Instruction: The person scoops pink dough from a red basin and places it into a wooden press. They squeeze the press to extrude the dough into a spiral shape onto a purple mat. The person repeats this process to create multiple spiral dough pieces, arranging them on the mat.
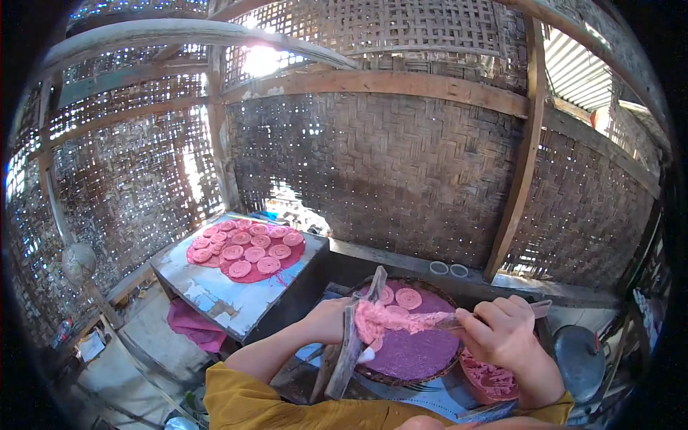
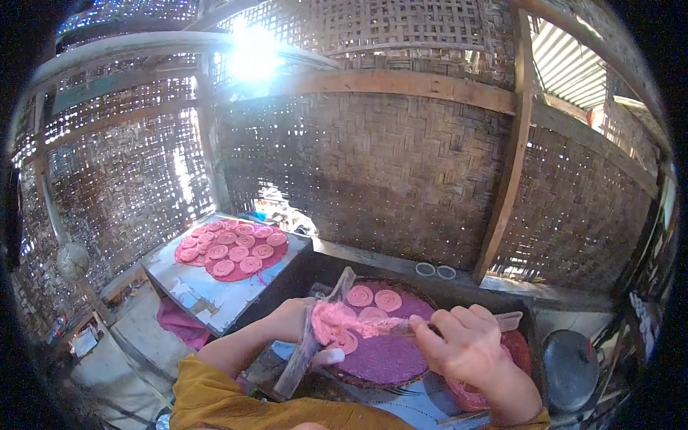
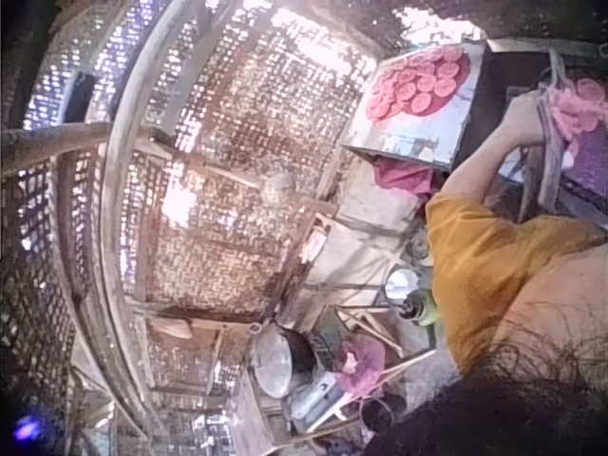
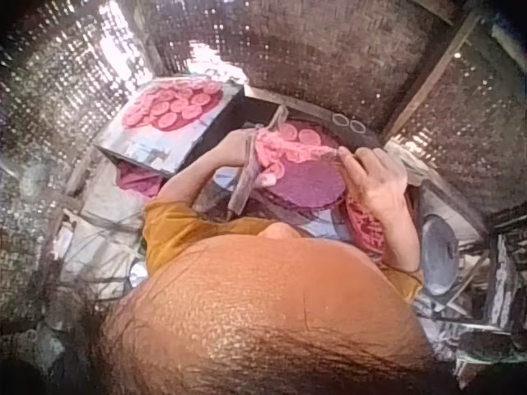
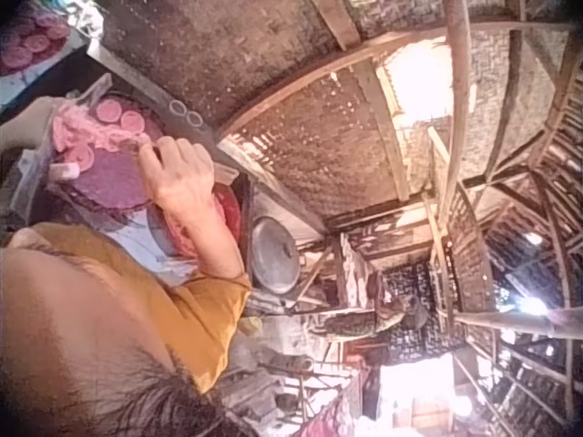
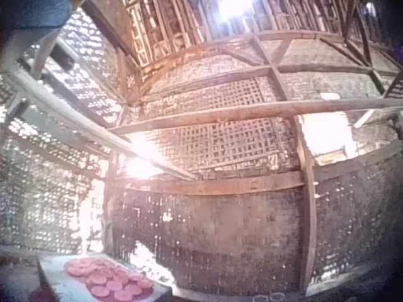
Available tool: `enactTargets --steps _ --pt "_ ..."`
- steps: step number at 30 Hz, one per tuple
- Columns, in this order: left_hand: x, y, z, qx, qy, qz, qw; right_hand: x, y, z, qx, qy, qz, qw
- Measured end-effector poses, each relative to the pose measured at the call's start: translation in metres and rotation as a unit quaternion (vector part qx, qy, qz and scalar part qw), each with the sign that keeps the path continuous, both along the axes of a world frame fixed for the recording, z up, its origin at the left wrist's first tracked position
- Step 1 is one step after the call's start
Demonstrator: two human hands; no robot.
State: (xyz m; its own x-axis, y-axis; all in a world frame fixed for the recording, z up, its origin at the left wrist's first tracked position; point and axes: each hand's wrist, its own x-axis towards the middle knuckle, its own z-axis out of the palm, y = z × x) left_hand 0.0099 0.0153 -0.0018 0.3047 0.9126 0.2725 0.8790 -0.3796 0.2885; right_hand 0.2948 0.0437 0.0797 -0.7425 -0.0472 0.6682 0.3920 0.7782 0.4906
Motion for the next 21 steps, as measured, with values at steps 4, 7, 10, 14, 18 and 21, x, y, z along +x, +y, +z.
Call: enactTargets --steps 4,7,10,14,18,21 --pt "0.006 0.008 -0.009 -0.008 0.079 -0.009 0.997 -0.013 0.004 -0.011 -0.012 -0.052 0.012 0.999" --pt "0.013 0.008 -0.010 0.015 0.023 -0.015 1.000 -0.030 0.001 -0.023 0.025 -0.079 0.013 0.996" --pt "0.017 0.011 -0.013 0.006 0.001 -0.022 1.000 -0.046 -0.003 -0.037 0.065 -0.083 0.012 0.994" --pt "0.011 0.011 -0.014 -0.076 0.008 0.000 0.997 -0.040 0.001 -0.044 0.063 -0.097 0.014 0.993" --pt "-0.041 0.027 -0.050 -0.005 -0.053 -0.044 0.998 -0.004 0.003 -0.024 -0.061 -0.019 0.012 0.998" --pt "-0.047 0.030 -0.052 0.018 -0.146 -0.085 0.986 0.003 0.022 -0.025 -0.111 0.091 -0.025 0.989"
